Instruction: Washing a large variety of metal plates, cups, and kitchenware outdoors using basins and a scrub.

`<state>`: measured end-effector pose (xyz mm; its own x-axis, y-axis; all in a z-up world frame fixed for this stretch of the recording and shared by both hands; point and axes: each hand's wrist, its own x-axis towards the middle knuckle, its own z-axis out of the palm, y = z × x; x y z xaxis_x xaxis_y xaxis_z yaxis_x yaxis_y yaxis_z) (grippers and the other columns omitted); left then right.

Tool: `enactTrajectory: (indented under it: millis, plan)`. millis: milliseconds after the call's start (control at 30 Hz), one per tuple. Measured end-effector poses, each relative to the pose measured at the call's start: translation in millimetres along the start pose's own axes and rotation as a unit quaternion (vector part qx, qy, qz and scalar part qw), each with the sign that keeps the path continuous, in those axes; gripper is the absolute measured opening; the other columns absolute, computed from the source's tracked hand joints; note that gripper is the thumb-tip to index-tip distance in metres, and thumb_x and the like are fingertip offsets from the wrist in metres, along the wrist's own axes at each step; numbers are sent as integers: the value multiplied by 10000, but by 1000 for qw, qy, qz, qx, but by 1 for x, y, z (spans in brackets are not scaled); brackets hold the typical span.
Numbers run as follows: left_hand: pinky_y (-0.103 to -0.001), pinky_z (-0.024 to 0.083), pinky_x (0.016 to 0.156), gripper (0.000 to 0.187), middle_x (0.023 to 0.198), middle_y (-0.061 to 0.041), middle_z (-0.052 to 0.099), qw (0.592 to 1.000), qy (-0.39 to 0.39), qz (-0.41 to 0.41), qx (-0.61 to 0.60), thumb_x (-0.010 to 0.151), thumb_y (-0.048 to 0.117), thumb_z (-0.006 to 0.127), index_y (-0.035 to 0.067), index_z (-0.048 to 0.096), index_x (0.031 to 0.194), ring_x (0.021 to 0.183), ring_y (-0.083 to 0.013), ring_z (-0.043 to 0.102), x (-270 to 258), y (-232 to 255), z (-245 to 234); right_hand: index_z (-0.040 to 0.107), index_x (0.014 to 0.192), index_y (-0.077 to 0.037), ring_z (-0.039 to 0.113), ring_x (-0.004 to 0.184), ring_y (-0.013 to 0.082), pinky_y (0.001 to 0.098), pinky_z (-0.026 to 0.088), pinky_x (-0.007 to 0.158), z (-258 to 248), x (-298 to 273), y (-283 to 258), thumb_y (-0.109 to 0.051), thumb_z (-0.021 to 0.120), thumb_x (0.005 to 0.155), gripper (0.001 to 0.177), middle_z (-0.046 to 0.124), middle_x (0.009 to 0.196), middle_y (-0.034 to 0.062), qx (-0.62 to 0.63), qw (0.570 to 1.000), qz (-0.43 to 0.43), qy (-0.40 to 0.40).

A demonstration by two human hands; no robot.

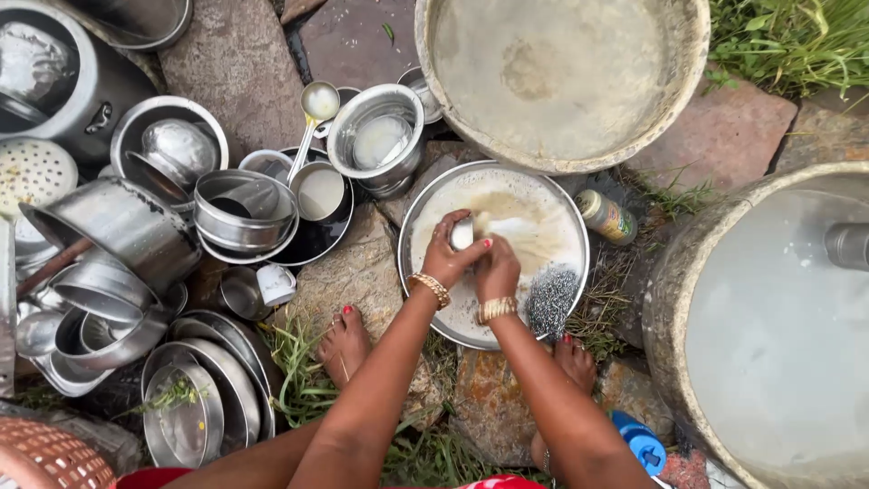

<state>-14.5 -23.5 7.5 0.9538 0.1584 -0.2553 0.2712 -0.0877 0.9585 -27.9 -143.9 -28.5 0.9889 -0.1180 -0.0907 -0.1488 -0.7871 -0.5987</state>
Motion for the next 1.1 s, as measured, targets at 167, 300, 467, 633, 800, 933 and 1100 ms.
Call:
enactTrajectory:
  millis: [167, 300, 467, 633, 800, 933, 1100]
  plan:
    - [-386, 411, 1126, 597, 1335, -181, 658, 995, 9, 62, -79, 862, 419, 793, 58, 607, 1300, 1282, -253, 574, 15, -73, 4, 611, 1395, -121, 692, 1186, 240, 390, 566, 1025, -41, -24, -96, -227, 445, 1112, 345, 701, 1344, 115, 204, 953, 183, -126]
    - [-435, 600, 840, 457, 1025, -136, 750, 923, -28, -263, -279, 906, 468, 666, 65, 688, 1121, 926, -273, 722, 27, -24, -22, 534, 1451, -39, 628, 1224, 318, 509, 451, 1077, -45, -41, -60, -227, 494, 1059, 437, 649, 1325, 186, 154, 982, 4, -110]
    - [-427, 616, 725, 354, 906, -121, 741, 817, -253, -444, -268, 890, 404, 640, 83, 677, 1034, 790, -266, 713, 18, 16, -33, 540, 1437, -229, 629, 1295, 222, 509, 417, 1169, -63, -21, 14, -197, 536, 989, 449, 678, 1406, 66, -68, 815, -571, -68]
    - [-312, 519, 902, 467, 1193, -44, 703, 961, -43, -103, -253, 821, 322, 767, 111, 669, 1226, 1091, -160, 648, 7, -17, 10, 538, 1495, -173, 745, 974, 307, 474, 628, 926, -80, -44, -97, -249, 438, 1155, 363, 727, 1191, 111, 53, 957, 156, -239]
    - [-368, 577, 751, 471, 950, -83, 709, 907, -159, -256, -293, 837, 412, 769, 45, 675, 1117, 806, -221, 662, 23, -8, -27, 429, 1458, -46, 506, 1233, 296, 432, 375, 1043, -64, -48, -45, 32, 446, 826, 637, 561, 1357, 151, 47, 969, -124, -209]
    - [-404, 605, 651, 500, 894, -112, 725, 830, -269, -430, -233, 823, 498, 733, 72, 689, 1081, 773, -264, 692, 20, 18, -30, 515, 1423, -54, 403, 1417, 367, 496, 260, 1210, -44, -6, 11, -57, 602, 869, 560, 495, 1496, 205, -168, 803, -516, -248]
    - [-451, 554, 513, 481, 888, -82, 696, 890, -146, -419, -100, 797, 513, 656, 123, 692, 1077, 702, -274, 662, 8, 76, -17, 580, 1320, -19, 517, 1335, 389, 475, 405, 1124, -44, -17, -22, -64, 705, 831, 507, 573, 1431, 215, -146, 925, -218, -275]
